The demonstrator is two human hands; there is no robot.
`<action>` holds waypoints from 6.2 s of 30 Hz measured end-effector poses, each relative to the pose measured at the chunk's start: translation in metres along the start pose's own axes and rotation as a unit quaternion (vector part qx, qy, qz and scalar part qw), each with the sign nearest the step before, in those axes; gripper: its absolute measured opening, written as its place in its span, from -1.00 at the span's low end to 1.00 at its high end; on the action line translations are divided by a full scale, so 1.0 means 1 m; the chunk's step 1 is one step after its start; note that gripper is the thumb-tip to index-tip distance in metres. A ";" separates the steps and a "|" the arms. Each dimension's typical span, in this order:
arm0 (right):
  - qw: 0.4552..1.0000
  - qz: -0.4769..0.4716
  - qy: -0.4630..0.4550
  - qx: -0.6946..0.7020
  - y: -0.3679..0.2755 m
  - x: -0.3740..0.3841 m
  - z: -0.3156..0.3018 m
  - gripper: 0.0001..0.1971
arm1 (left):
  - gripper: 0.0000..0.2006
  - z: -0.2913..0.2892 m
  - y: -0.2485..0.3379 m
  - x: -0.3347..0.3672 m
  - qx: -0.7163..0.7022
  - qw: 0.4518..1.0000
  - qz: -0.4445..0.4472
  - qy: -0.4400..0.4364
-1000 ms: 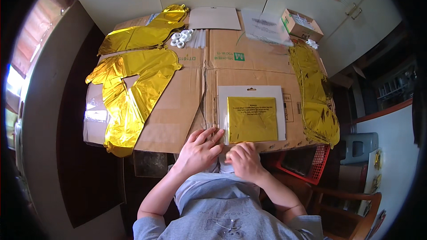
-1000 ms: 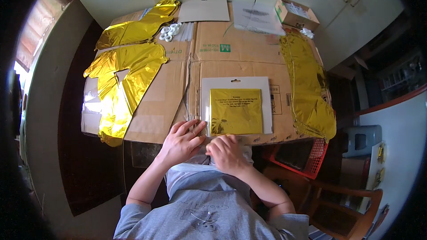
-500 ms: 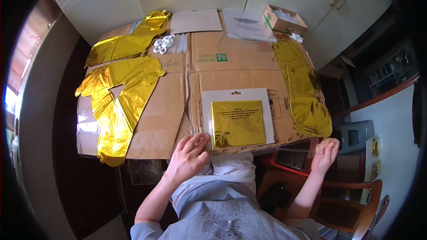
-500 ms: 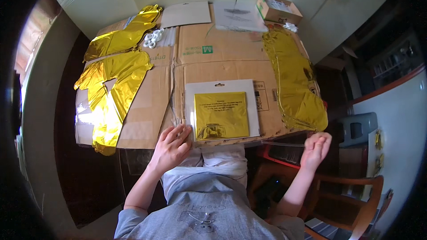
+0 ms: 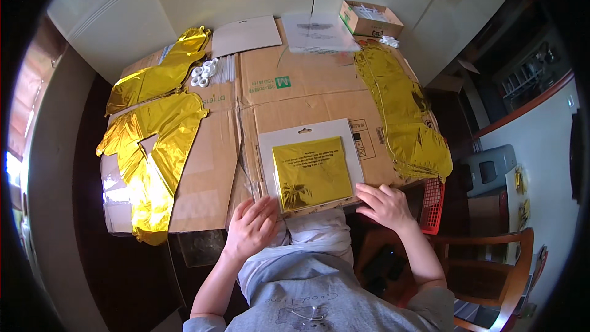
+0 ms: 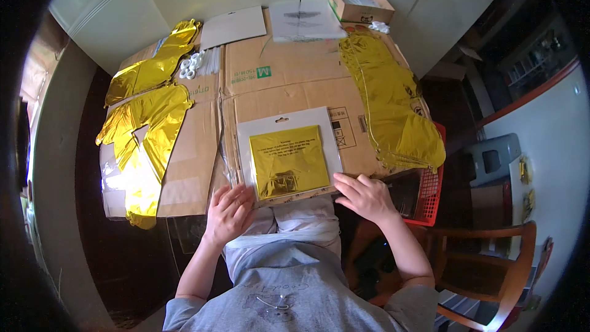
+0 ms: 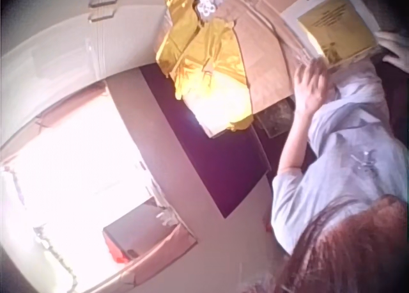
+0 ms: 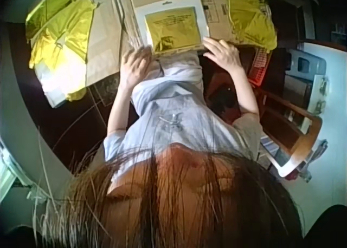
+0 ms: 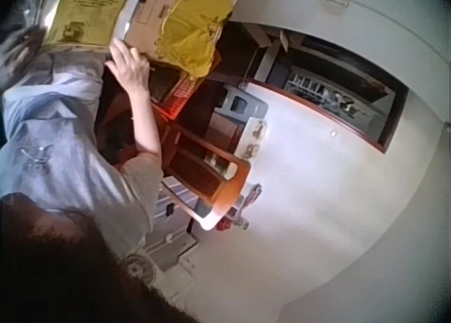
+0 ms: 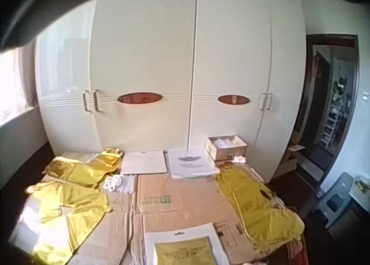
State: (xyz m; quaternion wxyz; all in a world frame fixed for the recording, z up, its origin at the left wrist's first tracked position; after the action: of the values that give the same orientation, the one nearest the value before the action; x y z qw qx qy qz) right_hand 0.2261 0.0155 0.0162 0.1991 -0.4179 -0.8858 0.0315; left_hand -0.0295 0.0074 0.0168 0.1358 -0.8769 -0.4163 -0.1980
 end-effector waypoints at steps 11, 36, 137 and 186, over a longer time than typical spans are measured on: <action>0.987 -0.014 0.143 0.075 0.006 -0.011 0.000 -0.76 | -0.81 -0.001 0.001 -0.003 -0.014 0.999 -0.014 0.048; 0.952 0.127 0.254 0.112 0.004 -0.003 0.004 -0.82 | -0.87 0.003 -0.002 0.006 0.017 0.965 -0.250 0.072; 0.691 0.289 0.195 0.634 0.002 -0.006 0.050 -0.91 | -0.20 0.006 -0.061 0.015 -0.342 0.893 -0.287 -0.062; 0.801 0.068 0.124 0.582 0.022 0.096 0.005 -0.54 | -0.66 0.011 -0.082 0.052 -0.598 0.782 -0.174 0.006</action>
State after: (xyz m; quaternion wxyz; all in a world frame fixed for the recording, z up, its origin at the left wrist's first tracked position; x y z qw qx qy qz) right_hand 0.1855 0.1027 0.0381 0.5105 -0.2829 -0.6378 0.5026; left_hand -0.0610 0.0973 0.0373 -0.4508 -0.6932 -0.3593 -0.4326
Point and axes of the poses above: each hand's wrist, its own x-axis towards the middle knuckle, its own z-axis out of the palm, y = z × x, the point moved 9 cm from there along x, towards the middle knuckle, and after that the axes turned 13 degrees about x, right-handed, at the moved point
